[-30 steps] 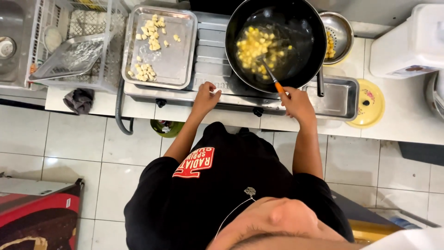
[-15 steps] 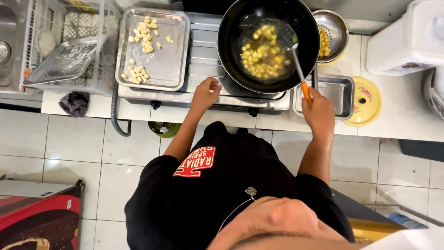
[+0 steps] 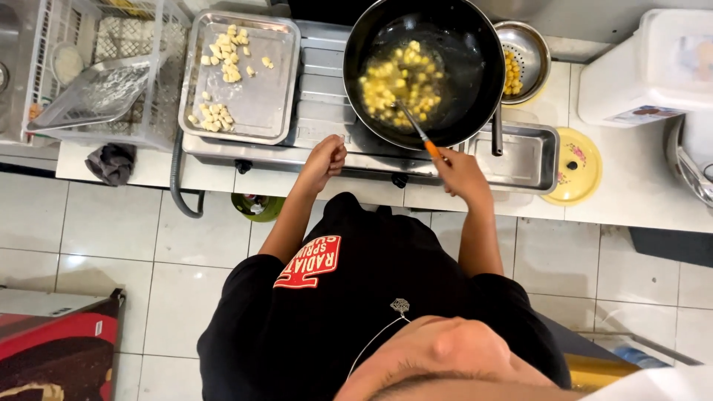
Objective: The person is frying small pieces of dough in a wok and draining them with a slotted spoon.
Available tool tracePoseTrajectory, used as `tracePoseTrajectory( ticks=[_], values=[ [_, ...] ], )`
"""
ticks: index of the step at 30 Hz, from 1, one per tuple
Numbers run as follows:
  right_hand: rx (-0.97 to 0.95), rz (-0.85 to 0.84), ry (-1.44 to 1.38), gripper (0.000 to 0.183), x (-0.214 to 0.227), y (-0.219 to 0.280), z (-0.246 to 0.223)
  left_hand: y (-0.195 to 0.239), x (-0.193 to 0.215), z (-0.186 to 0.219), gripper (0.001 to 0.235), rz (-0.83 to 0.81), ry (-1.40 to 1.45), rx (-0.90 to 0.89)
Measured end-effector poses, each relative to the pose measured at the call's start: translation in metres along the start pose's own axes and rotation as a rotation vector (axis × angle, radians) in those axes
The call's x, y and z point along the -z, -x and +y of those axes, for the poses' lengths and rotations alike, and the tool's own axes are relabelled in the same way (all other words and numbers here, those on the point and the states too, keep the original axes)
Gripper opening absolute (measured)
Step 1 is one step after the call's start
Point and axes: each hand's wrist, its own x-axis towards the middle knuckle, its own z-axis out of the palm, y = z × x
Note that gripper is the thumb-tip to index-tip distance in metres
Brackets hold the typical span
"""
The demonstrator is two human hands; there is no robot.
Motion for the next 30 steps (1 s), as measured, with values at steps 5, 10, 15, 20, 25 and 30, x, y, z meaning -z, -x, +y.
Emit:
tracePoseTrajectory(
  ticks=[5,10,15,20,25,30],
  values=[
    [0.188,0.093,0.088,0.040,0.000,0.015,-0.003,0.001,-0.005,-0.004,0.012,0.001,0.029,0.006],
    [0.356,0.257,0.215,0.042,0.018,0.021,0.023,-0.011,-0.007,-0.013,0.011,0.061,-0.189,-0.052],
    [0.413,0.569,0.312,0.039,0.037,0.019,0.036,-0.022,-0.004,-0.032,0.014,0.030,-0.393,-0.212],
    [0.345,0.549,0.383,0.035,0.032,0.001,0.055,-0.007,-0.023,-0.020,0.020,0.033,-0.467,-0.238],
    [0.078,0.282,0.174,0.037,0.019,0.005,0.018,-0.005,-0.025,-0.018,0.024,0.069,-0.484,-0.229],
    [0.094,0.053,0.045,0.040,0.002,0.008,-0.001,-0.012,-0.017,-0.026,0.022,0.113,-0.461,-0.283]
  ],
)
